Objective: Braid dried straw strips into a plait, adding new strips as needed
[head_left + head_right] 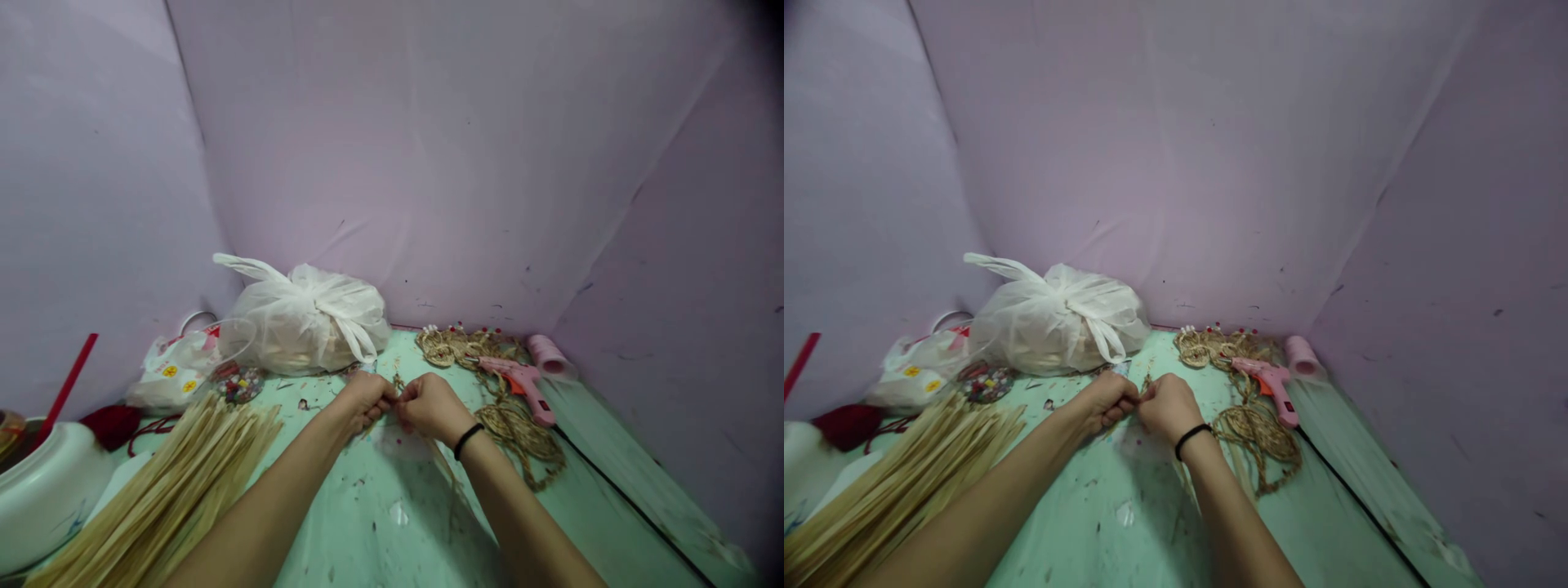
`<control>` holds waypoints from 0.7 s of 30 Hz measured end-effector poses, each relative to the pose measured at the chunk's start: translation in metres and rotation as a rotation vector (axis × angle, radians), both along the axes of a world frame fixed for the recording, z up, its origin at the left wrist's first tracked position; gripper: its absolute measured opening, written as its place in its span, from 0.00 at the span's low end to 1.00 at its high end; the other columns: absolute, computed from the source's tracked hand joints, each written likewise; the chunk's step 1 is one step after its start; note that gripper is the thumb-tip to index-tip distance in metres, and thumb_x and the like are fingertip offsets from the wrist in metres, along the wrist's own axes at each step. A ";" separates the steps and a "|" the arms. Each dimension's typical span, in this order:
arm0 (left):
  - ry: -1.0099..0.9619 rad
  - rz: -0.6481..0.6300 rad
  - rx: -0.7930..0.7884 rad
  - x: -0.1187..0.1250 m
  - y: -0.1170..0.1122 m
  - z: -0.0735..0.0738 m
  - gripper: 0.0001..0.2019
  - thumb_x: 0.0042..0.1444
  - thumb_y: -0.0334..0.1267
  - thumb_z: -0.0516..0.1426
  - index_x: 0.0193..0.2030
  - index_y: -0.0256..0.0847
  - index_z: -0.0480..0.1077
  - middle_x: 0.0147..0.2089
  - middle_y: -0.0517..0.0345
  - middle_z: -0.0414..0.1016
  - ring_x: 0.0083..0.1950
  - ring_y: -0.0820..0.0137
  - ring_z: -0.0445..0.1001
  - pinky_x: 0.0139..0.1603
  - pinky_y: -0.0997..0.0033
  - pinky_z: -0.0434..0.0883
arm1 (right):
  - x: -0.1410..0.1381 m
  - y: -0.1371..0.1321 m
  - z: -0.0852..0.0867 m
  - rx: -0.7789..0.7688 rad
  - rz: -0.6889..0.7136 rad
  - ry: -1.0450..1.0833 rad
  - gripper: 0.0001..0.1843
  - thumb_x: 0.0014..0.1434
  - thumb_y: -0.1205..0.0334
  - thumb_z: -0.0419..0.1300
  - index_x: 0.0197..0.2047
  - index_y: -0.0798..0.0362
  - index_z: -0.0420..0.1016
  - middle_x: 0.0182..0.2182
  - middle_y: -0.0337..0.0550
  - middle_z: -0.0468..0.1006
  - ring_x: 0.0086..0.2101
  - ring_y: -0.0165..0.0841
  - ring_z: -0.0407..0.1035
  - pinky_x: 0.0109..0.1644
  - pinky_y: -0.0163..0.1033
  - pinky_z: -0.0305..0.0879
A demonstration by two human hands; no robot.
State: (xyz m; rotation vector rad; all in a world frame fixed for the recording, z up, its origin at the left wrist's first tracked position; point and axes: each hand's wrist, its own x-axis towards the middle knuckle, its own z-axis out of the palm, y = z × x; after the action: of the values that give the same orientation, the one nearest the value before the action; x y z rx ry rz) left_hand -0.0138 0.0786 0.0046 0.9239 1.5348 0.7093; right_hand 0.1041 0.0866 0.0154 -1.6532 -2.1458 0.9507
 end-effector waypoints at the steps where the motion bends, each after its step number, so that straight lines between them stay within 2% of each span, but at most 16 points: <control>1: -0.016 0.010 -0.016 -0.001 0.000 0.001 0.12 0.39 0.29 0.51 0.13 0.40 0.50 0.09 0.68 0.48 0.10 0.83 0.43 0.12 0.78 0.38 | 0.000 0.000 0.000 -0.018 0.006 0.027 0.08 0.36 0.73 0.54 0.13 0.56 0.72 0.09 0.39 0.66 0.15 0.25 0.57 0.19 0.30 0.47; 3: -0.042 0.032 -0.035 -0.002 0.000 0.002 0.12 0.38 0.28 0.52 0.13 0.39 0.51 0.09 0.68 0.49 0.10 0.83 0.44 0.12 0.78 0.38 | 0.001 -0.002 0.002 -0.078 0.025 0.089 0.08 0.36 0.73 0.54 0.13 0.57 0.71 0.09 0.37 0.65 0.13 0.23 0.55 0.18 0.30 0.48; 7: -0.045 0.022 -0.031 -0.004 0.001 0.001 0.13 0.38 0.27 0.54 0.13 0.38 0.51 0.08 0.69 0.49 0.10 0.84 0.43 0.12 0.79 0.38 | 0.009 -0.003 0.017 -0.316 0.082 0.181 0.07 0.39 0.72 0.55 0.14 0.57 0.69 0.11 0.36 0.66 0.13 0.22 0.56 0.16 0.28 0.50; 9: -0.052 -0.019 -0.039 -0.006 0.002 0.000 0.13 0.37 0.28 0.55 0.13 0.38 0.52 0.08 0.68 0.49 0.10 0.84 0.43 0.12 0.79 0.38 | 0.014 -0.001 0.024 -0.335 -0.006 0.233 0.05 0.41 0.71 0.56 0.17 0.58 0.69 0.14 0.38 0.70 0.15 0.24 0.61 0.16 0.27 0.52; 11: -0.056 -0.065 -0.054 -0.008 0.003 -0.001 0.11 0.37 0.29 0.55 0.13 0.37 0.55 0.09 0.69 0.49 0.10 0.84 0.43 0.12 0.79 0.38 | 0.017 0.003 0.026 -0.281 -0.184 0.319 0.02 0.42 0.71 0.57 0.21 0.58 0.69 0.18 0.40 0.72 0.18 0.25 0.64 0.16 0.26 0.55; 13: -0.059 -0.080 -0.064 -0.009 0.004 -0.002 0.10 0.37 0.30 0.55 0.14 0.37 0.56 0.09 0.69 0.49 0.10 0.84 0.43 0.12 0.79 0.38 | 0.016 0.005 0.024 -0.299 -0.312 0.432 0.03 0.44 0.73 0.56 0.24 0.57 0.68 0.20 0.40 0.72 0.19 0.25 0.65 0.18 0.27 0.59; 14: -0.064 -0.077 -0.064 -0.009 0.004 -0.003 0.10 0.36 0.30 0.55 0.14 0.37 0.56 0.09 0.69 0.49 0.10 0.84 0.43 0.12 0.79 0.37 | 0.014 0.005 0.021 -0.352 -0.330 0.486 0.03 0.45 0.73 0.55 0.24 0.57 0.67 0.20 0.39 0.72 0.19 0.24 0.64 0.19 0.27 0.61; 18: -0.089 -0.068 -0.051 -0.010 0.005 -0.004 0.06 0.35 0.29 0.53 0.15 0.37 0.58 0.08 0.69 0.48 0.10 0.83 0.42 0.12 0.78 0.36 | 0.001 0.002 0.009 -0.551 -0.257 0.585 0.05 0.46 0.75 0.53 0.22 0.57 0.65 0.15 0.38 0.69 0.16 0.25 0.62 0.20 0.31 0.64; 21: -0.066 -0.095 -0.040 -0.009 0.004 -0.002 0.04 0.35 0.29 0.52 0.15 0.37 0.59 0.08 0.69 0.49 0.10 0.83 0.42 0.12 0.78 0.37 | -0.004 0.001 0.000 -0.577 -0.237 0.583 0.06 0.43 0.75 0.54 0.19 0.58 0.65 0.13 0.38 0.67 0.13 0.24 0.59 0.18 0.30 0.61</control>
State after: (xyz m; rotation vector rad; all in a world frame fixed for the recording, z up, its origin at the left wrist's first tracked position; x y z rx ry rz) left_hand -0.0230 0.0829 0.0025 0.9281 1.4329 0.6329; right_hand 0.1001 0.0877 0.0156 -1.5273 -1.3307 1.8121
